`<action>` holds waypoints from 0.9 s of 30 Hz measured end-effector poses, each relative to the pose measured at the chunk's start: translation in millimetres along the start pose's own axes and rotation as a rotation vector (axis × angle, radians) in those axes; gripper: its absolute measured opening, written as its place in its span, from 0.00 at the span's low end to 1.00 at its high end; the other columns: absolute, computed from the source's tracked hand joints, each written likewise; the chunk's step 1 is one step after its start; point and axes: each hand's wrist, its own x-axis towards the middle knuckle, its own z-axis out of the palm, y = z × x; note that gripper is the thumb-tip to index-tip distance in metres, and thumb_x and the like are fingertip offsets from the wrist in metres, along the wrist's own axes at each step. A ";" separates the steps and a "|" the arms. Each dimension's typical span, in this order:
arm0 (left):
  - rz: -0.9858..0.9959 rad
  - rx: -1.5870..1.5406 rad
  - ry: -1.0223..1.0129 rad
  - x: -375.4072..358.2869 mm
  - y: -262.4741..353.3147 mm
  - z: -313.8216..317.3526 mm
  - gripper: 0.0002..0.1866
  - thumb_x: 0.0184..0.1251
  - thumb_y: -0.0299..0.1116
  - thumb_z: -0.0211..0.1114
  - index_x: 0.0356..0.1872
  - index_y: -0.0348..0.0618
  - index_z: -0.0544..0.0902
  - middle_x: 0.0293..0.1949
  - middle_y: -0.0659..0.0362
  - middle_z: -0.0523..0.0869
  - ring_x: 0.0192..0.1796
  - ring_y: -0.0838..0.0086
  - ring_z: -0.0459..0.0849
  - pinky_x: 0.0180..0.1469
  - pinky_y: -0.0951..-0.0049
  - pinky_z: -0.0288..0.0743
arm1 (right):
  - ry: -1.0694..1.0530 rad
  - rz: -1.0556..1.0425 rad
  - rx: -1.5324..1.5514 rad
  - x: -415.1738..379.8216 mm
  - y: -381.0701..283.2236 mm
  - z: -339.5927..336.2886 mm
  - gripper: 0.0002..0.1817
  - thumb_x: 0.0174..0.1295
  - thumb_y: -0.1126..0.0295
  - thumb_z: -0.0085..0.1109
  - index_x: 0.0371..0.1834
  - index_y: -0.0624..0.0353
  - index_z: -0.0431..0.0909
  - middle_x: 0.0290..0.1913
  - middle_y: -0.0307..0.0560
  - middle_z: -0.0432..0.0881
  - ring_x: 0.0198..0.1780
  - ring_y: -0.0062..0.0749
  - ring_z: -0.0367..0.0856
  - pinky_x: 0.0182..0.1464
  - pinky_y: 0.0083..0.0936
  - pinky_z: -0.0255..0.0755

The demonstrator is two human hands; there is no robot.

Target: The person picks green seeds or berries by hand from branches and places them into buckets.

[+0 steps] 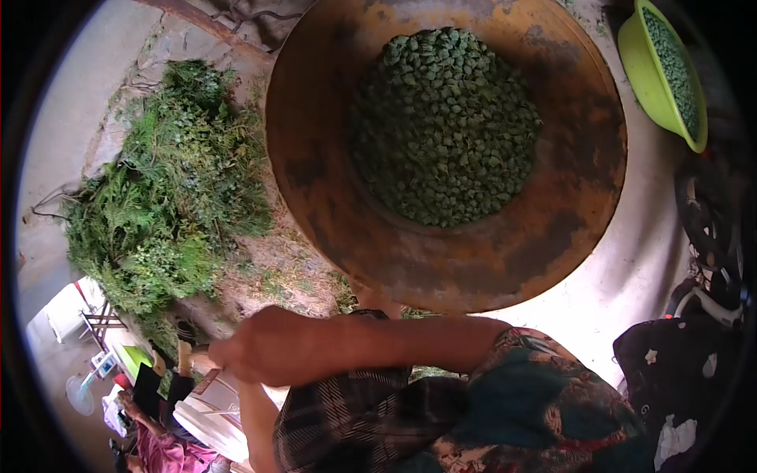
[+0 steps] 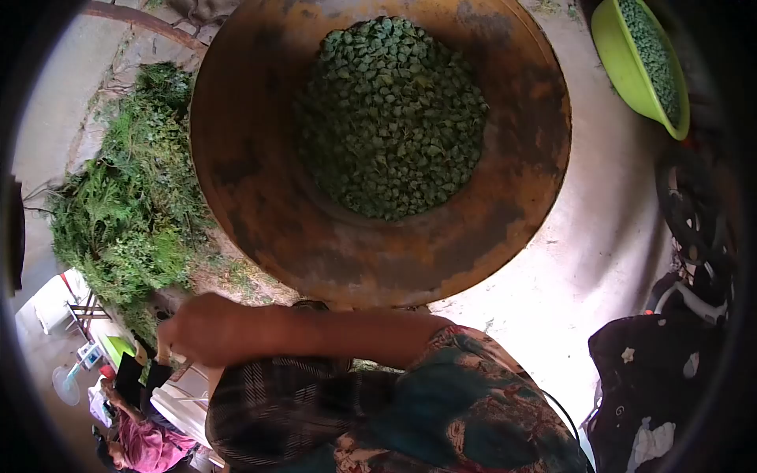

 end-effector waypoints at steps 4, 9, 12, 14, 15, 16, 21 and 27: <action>0.015 -0.048 0.004 9.8 -24.1 -1.7 0.21 0.61 0.34 0.56 0.55 0.39 0.72 0.49 0.42 0.79 0.52 0.52 0.78 0.52 0.61 0.73 | -0.122 0.209 -0.072 5.8 74.2 22.5 0.09 0.56 0.65 0.51 0.27 0.59 0.73 0.26 0.54 0.76 0.33 0.52 0.77 0.34 0.44 0.69; 0.040 -0.138 0.025 -28.8 -64.6 44.9 0.21 0.61 0.34 0.56 0.55 0.37 0.72 0.49 0.41 0.79 0.53 0.52 0.77 0.53 0.60 0.72 | -0.109 0.495 -0.043 -2.8 150.0 41.3 0.09 0.55 0.67 0.52 0.30 0.61 0.77 0.31 0.55 0.79 0.35 0.46 0.78 0.39 0.39 0.70; 0.030 -0.397 0.179 -35.9 -53.0 31.0 0.17 0.57 0.30 0.60 0.48 0.37 0.76 0.41 0.41 0.81 0.46 0.49 0.79 0.48 0.57 0.73 | -0.061 0.575 0.157 -14.3 214.6 58.3 0.12 0.55 0.66 0.53 0.34 0.63 0.80 0.36 0.54 0.81 0.35 0.36 0.80 0.39 0.33 0.72; -0.026 -0.334 0.340 -35.1 -84.8 46.3 0.17 0.56 0.30 0.60 0.47 0.38 0.76 0.41 0.42 0.81 0.45 0.50 0.79 0.46 0.58 0.73 | 0.060 0.675 0.340 -20.8 235.9 60.6 0.15 0.59 0.60 0.54 0.39 0.61 0.78 0.26 0.43 0.78 0.26 0.27 0.75 0.27 0.25 0.71; -0.099 -0.431 0.344 -29.6 -102.9 50.6 0.17 0.55 0.30 0.61 0.47 0.39 0.76 0.40 0.43 0.81 0.44 0.50 0.79 0.46 0.58 0.73 | 0.075 0.927 0.406 -8.9 220.9 52.7 0.16 0.59 0.59 0.56 0.41 0.60 0.77 0.21 0.36 0.71 0.20 0.18 0.68 0.19 0.17 0.62; -0.141 -0.489 0.351 -24.2 -114.6 47.6 0.16 0.55 0.30 0.61 0.47 0.38 0.77 0.39 0.43 0.82 0.42 0.49 0.80 0.45 0.58 0.74 | 0.098 0.990 0.628 -17.3 241.2 52.2 0.14 0.60 0.60 0.57 0.41 0.60 0.75 0.19 0.34 0.67 0.16 0.14 0.60 0.15 0.15 0.52; -0.229 -0.521 0.641 19.6 -175.2 14.3 0.17 0.59 0.34 0.59 0.49 0.41 0.77 0.37 0.43 0.83 0.41 0.53 0.82 0.43 0.64 0.74 | 0.189 1.100 0.688 -27.3 248.3 60.8 0.09 0.63 0.65 0.53 0.38 0.58 0.69 0.20 0.34 0.65 0.15 0.14 0.56 0.14 0.15 0.49; -0.466 -0.460 0.762 103.9 -203.9 -34.9 0.32 0.56 0.43 0.64 0.62 0.46 0.68 0.48 0.48 0.81 0.40 0.64 0.84 0.47 0.62 0.74 | 0.095 1.121 0.600 -38.0 257.7 60.6 0.08 0.63 0.65 0.54 0.38 0.56 0.68 0.21 0.35 0.66 0.15 0.15 0.58 0.14 0.17 0.52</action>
